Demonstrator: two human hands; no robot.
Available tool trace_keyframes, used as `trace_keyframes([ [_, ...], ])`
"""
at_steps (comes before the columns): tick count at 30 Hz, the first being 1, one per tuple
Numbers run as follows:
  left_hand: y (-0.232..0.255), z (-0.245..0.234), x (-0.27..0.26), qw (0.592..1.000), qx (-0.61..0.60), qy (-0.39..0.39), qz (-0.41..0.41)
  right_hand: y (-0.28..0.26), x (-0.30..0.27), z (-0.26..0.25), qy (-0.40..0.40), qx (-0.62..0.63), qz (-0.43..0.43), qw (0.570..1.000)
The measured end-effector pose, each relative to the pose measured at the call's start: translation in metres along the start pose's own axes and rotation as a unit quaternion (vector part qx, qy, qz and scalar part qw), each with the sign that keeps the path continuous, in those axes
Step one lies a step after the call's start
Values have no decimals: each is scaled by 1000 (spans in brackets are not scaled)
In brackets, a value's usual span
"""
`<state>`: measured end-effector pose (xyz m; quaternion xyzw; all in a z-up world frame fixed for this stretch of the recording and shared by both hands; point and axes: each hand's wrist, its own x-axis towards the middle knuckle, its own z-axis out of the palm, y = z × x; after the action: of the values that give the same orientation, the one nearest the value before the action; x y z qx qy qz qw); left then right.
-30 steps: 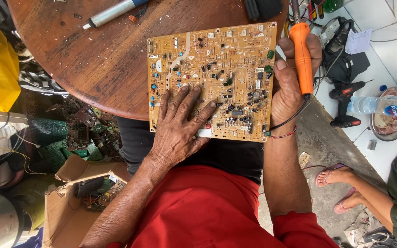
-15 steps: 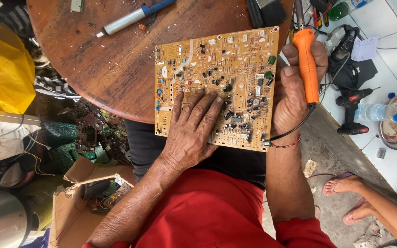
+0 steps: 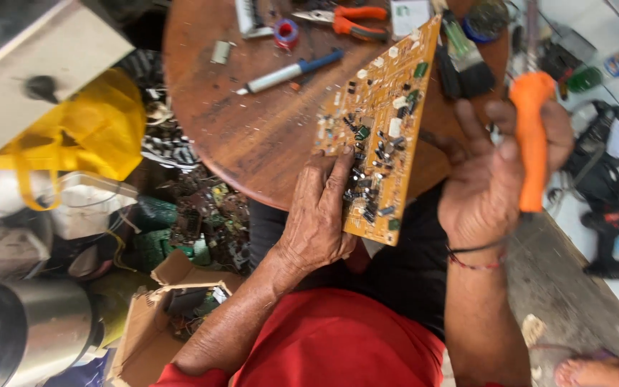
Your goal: The person uses a soldering iron to work on a green circuit board, flipping it over to access both sides. They remove a small component from the board and continue soldering various points on the circuitry.
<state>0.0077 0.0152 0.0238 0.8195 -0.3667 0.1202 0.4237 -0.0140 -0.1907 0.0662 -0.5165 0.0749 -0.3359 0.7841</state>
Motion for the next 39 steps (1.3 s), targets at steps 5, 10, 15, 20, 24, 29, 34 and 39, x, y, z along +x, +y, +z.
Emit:
trace_keyframes([
  [5, -10, -13, 0, 989, -101, 88, -56, 2, -26, -15, -70, -124, -84, 986],
  [10, -4, -12, 2, 934, -261, 198, -142, 20, -54, -34, -158, -188, -282, 927],
  [15, -12, -3, -13, 904, -261, 233, -246, 33, -70, -42, -257, -151, -339, 892],
  [20, -22, 0, -16, 830, -326, 245, -381, 33, -89, -53, -336, -193, -289, 875],
  [24, -28, -2, -8, 594, -516, 308, -535, 32, -91, -55, -375, -261, -284, 843],
  [29, -69, 28, -40, 505, -640, 270, -512, 33, -95, -64, -396, -342, -278, 806],
  [34, -96, 46, -61, 485, -709, 180, -480, 46, -93, -64, -387, -364, -283, 798],
  [39, -129, 69, -79, 454, -659, 184, -571, 70, -95, -74, -316, -317, -304, 841],
])
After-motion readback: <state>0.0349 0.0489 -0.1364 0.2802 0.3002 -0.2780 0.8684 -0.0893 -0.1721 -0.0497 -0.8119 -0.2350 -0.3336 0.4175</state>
